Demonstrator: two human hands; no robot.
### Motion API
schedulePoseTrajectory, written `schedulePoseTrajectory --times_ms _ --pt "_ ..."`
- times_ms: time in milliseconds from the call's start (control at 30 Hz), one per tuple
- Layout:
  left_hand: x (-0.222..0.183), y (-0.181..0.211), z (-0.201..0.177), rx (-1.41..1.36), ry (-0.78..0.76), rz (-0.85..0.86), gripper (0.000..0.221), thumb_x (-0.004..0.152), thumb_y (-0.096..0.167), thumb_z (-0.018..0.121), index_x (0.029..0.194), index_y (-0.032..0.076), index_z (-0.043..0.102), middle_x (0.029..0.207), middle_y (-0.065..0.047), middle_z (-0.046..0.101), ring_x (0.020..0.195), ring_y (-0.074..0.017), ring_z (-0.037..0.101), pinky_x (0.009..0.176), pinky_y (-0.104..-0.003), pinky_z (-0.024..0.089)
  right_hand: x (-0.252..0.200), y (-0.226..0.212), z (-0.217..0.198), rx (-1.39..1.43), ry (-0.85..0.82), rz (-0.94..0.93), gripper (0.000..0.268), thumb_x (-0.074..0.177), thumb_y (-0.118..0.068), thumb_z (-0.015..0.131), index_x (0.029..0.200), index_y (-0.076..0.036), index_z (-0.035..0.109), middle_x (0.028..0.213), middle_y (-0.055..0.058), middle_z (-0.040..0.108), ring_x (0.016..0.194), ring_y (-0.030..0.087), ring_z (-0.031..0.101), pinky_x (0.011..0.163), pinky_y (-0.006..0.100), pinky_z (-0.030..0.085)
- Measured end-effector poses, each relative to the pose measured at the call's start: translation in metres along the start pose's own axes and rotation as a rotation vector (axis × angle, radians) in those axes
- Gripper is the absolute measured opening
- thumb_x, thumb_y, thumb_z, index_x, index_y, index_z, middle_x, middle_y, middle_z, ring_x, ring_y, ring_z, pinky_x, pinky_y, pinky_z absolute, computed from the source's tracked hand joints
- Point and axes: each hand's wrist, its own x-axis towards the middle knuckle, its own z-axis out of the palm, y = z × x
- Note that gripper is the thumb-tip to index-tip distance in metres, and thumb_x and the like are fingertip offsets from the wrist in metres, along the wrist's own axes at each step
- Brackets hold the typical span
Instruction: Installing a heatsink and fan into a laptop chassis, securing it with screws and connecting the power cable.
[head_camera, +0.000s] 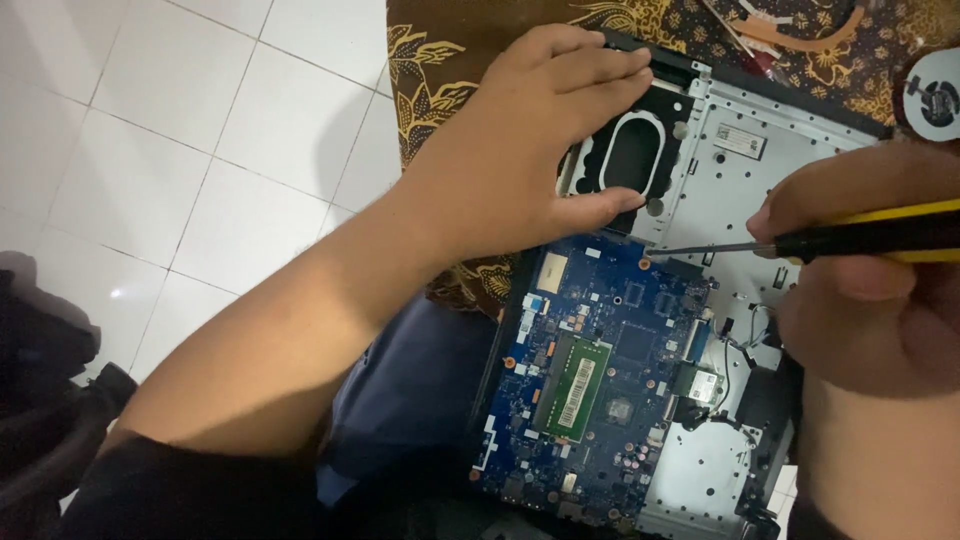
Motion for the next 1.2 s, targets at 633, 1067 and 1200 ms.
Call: schedulePoseTrajectory --times_ms 633,1067,1200 --pt "0.007 0.05 -0.011 -0.326 0.12 0.289 0.029 0.102 0.028 0.063 0.118 0.005 0.069 0.108 -0.012 0.073 0.102 -0.0302 0.068 0.09 -0.046 0.051 -0.032 0.002 0.016 0.237 0.232 0.171 0.014 0.117 0.005 0.061 0.121 0.017 0.053 0.116 0.032 0.059 0.103 0.04 0.065 0.097 0.042 0.052" --pt "0.007 0.074 -0.014 -0.349 0.03 0.15 0.021 0.105 0.014 0.049 0.101 0.002 0.066 0.084 -0.01 0.066 0.08 -0.0345 0.063 0.064 -0.047 0.048 0.004 0.009 -0.004 0.375 0.008 -0.222 0.037 0.122 0.0 0.047 0.154 -0.008 0.031 0.14 0.033 0.048 0.12 0.041 0.076 0.109 0.047 0.068" --pt "0.007 0.078 -0.007 -0.328 0.039 0.028 0.02 0.101 0.029 0.059 0.097 0.011 0.067 0.084 -0.003 0.07 0.077 -0.0246 0.067 0.061 -0.038 0.049 -0.006 0.008 -0.005 0.206 0.081 -0.153 0.041 0.114 0.007 0.077 0.142 0.006 0.046 0.129 0.036 0.054 0.106 0.031 0.076 0.083 0.037 0.06"
